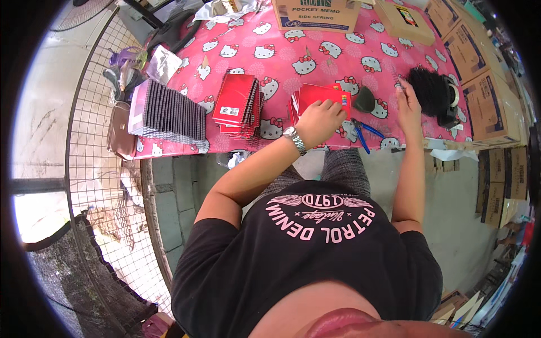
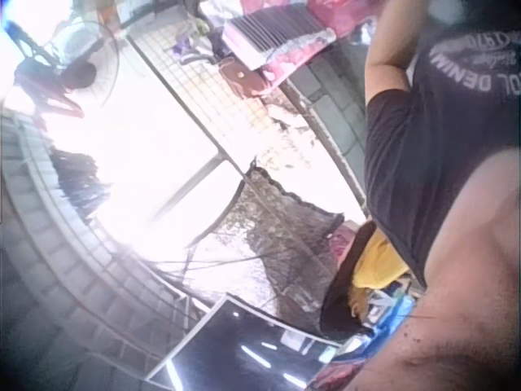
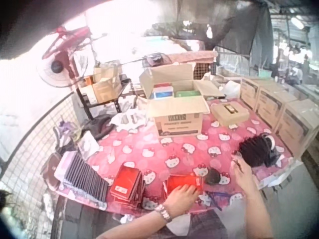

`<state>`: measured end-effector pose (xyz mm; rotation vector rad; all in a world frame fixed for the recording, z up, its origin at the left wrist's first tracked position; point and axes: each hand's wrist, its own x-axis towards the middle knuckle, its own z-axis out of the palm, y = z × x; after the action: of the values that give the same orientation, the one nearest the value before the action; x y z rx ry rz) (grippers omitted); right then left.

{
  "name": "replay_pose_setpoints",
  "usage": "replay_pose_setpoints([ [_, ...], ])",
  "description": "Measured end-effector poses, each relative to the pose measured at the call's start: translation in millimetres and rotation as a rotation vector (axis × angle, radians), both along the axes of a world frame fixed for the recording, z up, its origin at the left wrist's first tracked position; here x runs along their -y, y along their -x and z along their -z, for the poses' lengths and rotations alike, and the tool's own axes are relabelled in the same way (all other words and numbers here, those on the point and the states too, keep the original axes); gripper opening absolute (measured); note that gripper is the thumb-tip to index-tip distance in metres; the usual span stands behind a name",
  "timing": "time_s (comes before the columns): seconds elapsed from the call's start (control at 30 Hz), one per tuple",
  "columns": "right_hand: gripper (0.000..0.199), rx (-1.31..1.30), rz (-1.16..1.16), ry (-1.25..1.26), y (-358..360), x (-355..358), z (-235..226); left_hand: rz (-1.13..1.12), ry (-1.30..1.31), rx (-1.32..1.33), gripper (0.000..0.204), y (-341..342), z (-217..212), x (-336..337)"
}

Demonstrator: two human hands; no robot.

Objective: The person assembles small red spiral-bound notepads by inserting metal wire coils into the pre-punched holes of the covers and internal pages, then places the finished pads into a stack.

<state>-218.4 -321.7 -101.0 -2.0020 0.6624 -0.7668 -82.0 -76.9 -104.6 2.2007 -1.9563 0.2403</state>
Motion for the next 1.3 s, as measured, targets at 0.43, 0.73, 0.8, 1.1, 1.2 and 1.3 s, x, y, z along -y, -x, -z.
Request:
replay_pose_setpoints([
  [0.43, 0.024, 0.131, -0.262, 0.205, -27.4, -76.1, -20.9, -0.053, 0.282, -0.141, 0.015, -29.9, -35.0, 17.5],
  [0.73, 0.023, 0.23, -0.282, 0.384, -35.1, -74.8, -9.2, -0.062, 0.35, -0.172, 0.012, -30.1, -27.8, 16.5],
  [0.8, 0.024, 0.236, -0.288, 0.275, -34.9, -81.6, -8.3, -0.06, 0.32, -0.188, 0.016, -32.9, -27.9, 13.3],
  [1.1, 0.032, 0.148, -0.267, 0.264, -33.8, -90.7, -12.4, -0.032, 0.348, -0.191, 0.018, -34.9, -24.6, 14.1],
  [1.2, 0.027, 0.031, -0.293, 0.081, -30.9, -88.7, -12.9, -0.07, 0.355, -0.2, 0.022, -29.3, -26.4, 15.1],
  [1.3, 0.027, 0.064, -0.24, 0.208, -24.0, -100.4, -24.8, -0.03, 0.333, -0.097, 0.026, -22.4, -29.9, 11.9],
])
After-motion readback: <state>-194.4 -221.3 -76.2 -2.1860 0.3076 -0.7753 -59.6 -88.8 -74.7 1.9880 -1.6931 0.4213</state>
